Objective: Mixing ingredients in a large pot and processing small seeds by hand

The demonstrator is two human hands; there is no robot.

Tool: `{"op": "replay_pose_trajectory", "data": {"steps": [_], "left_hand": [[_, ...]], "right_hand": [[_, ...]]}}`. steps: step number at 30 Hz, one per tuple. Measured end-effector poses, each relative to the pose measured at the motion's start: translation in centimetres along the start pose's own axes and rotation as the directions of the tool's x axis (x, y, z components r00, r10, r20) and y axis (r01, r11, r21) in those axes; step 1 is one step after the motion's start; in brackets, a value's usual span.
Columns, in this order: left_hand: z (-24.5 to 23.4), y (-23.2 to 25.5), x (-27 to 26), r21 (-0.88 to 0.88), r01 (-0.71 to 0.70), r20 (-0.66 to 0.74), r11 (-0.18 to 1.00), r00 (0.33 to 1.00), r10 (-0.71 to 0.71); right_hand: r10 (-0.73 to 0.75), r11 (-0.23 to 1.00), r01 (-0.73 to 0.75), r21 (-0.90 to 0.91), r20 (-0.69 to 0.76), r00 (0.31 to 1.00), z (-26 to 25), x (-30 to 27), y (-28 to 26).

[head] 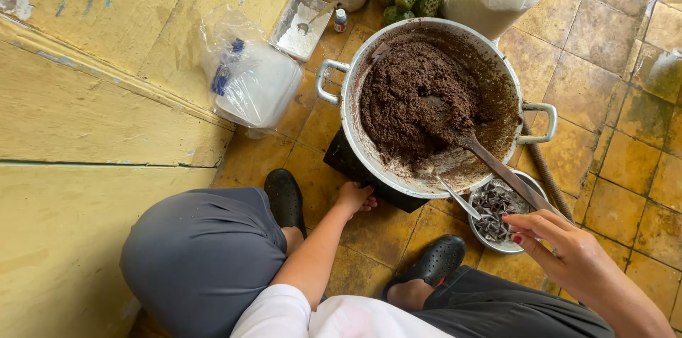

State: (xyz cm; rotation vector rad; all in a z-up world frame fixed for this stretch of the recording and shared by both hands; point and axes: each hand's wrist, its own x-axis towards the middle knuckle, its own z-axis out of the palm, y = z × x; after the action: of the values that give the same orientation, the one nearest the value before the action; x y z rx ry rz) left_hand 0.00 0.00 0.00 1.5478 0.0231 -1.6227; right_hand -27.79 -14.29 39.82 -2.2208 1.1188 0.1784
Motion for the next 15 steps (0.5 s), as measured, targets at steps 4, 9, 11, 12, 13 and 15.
{"op": "replay_pose_trajectory", "data": {"steps": [4, 9, 11, 12, 13, 15], "left_hand": [[0.6, 0.9, -0.8, 0.078, 0.006, -0.062, 0.997, 0.998, -0.001], [1.2, 1.7, -2.2, 0.303, -0.061, -0.125, 0.951, 0.987, 0.103], [1.3, 2.2, -2.8, 0.308, -0.061, -0.125, 0.949, 0.987, 0.104], [1.3, 2.4, -3.1, 0.313, -0.061, -0.125, 0.948, 0.987, 0.105], [0.9, 2.4, -2.9, 0.311, -0.061, -0.129, 0.949, 0.986, 0.105], [-0.1, 2.4, -2.5, 0.390, -0.039, -0.094, 0.920, 0.992, 0.082]], "right_hand": [[0.006, 1.000, -0.006, 0.006, 0.009, 1.000, -0.1, 0.2, -0.3], [0.054, 0.998, -0.053, -0.026, 0.053, 0.997, -0.2, 0.5, -0.3], [0.040, 0.999, -0.038, -0.038, 0.056, 0.998, -0.1, 0.4, 0.4], [0.027, 0.998, -0.024, -0.051, 0.058, 0.998, 0.0, 0.4, 0.7], [0.023, 0.999, -0.020, -0.051, 0.061, 0.998, -0.1, 0.3, 0.5], [0.074, 0.995, -0.070, -0.074, 0.050, 0.996, -0.2, 0.1, 0.1]]}}
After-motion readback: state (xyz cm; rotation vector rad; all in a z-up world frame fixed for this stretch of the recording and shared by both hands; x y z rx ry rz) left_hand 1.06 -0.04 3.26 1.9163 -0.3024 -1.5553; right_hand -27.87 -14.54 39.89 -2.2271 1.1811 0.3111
